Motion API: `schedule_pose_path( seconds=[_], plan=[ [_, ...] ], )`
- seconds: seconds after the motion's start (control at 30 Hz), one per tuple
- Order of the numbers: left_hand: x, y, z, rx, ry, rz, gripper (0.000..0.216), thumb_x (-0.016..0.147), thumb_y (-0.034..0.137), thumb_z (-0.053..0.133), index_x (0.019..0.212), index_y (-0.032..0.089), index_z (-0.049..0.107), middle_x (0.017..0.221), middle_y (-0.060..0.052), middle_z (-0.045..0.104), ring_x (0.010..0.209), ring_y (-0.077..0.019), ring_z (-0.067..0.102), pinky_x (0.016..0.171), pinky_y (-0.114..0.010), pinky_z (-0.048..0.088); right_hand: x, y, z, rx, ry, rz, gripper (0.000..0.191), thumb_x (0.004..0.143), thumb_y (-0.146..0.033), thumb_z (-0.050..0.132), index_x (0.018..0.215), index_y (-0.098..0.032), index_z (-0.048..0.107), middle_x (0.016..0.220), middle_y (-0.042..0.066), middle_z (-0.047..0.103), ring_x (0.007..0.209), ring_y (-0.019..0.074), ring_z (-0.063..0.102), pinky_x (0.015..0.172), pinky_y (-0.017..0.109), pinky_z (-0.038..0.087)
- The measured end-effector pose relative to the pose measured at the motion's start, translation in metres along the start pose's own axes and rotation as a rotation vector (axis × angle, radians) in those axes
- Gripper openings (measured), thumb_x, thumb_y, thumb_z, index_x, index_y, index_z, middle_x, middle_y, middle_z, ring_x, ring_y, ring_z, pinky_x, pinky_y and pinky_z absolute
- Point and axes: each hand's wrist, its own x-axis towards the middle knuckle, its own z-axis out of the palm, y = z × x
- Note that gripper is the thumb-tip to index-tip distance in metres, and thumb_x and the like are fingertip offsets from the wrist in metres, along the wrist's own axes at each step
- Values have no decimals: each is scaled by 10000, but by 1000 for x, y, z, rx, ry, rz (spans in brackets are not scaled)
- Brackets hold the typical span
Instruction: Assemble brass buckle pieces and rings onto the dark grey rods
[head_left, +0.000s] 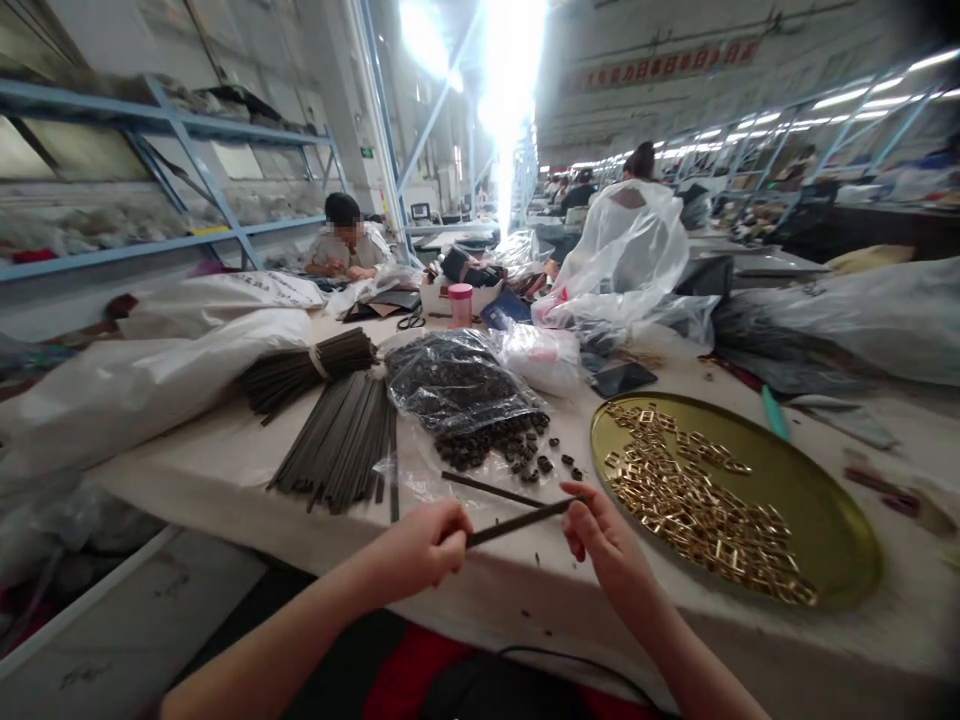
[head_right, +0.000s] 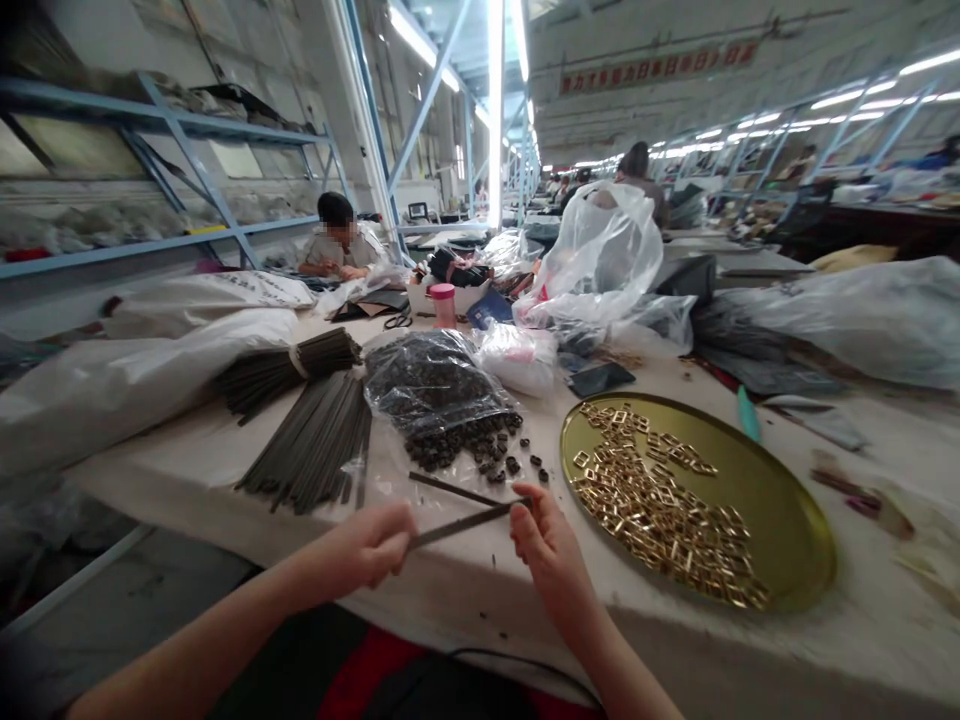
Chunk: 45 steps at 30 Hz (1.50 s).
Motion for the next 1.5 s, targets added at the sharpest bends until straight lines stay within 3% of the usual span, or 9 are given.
schedule_pose_path(
  seconds=[0.13,0.3,0.5,0.63,0.87,1.03,1.13,1.3,1.5],
  plan=[
    [-4,7,41,-324,-206,-50,134,701,124,379,778,144,487,544,61,494,385,-46,418,382,-157,324,-10,-13,9,148,-93,212,357,770,-531,467,756,-175,495,428,-84,360,386,85,331,402,214,268],
    [15,10,57,-659,-288,-174,213,698,129,423,895,153,502,645,48,540,380,-23,431,343,-131,298,-9,-8,16,238,-178,359,346,788,-486,436,912,-171,510,468,-70,417,400,96,375,421,218,284],
    [32,0,60,-806,-181,-304,239,674,115,448,906,158,485,675,45,559,361,-19,415,303,-129,283,47,20,-2,-401,-70,28,227,837,-292,380,943,-166,537,722,37,553,592,158,510,571,280,399],
    [44,-8,58,-870,-165,-335,249,671,138,481,919,161,478,702,40,560,384,-20,421,302,-122,285,79,29,0,-904,-225,-177,213,801,-160,443,973,-166,569,978,112,576,814,209,560,706,296,393],
    [60,-22,49,-918,-158,-365,258,673,163,494,931,165,483,713,31,560,410,-24,433,320,-124,281,97,38,10,-1101,-349,-200,85,798,-163,485,806,-196,564,846,76,594,753,200,560,638,275,363],
    [64,-30,50,-882,-133,-331,214,687,154,467,899,172,478,708,40,553,398,-26,429,318,-128,284,95,36,5,-831,-235,-134,69,755,-197,534,688,-191,517,724,40,557,661,178,518,612,284,363],
    [62,-28,50,-764,-106,-256,67,747,237,463,768,174,456,574,64,511,374,-34,407,328,-130,286,79,27,4,-347,-167,101,134,734,-304,585,703,-193,516,643,-4,525,588,143,489,570,269,373],
    [57,-19,49,-568,45,-107,198,780,320,459,651,180,406,463,86,419,376,-41,371,359,-135,311,45,10,6,413,-130,395,313,688,-345,667,961,-227,569,699,-24,565,598,103,493,602,251,395],
    [48,-9,57,-482,80,-27,119,776,258,426,684,183,437,497,77,431,395,-59,396,365,-149,338,23,6,16,587,-72,456,272,681,-354,684,903,-205,637,664,-13,582,569,88,477,567,232,393]
  ],
)
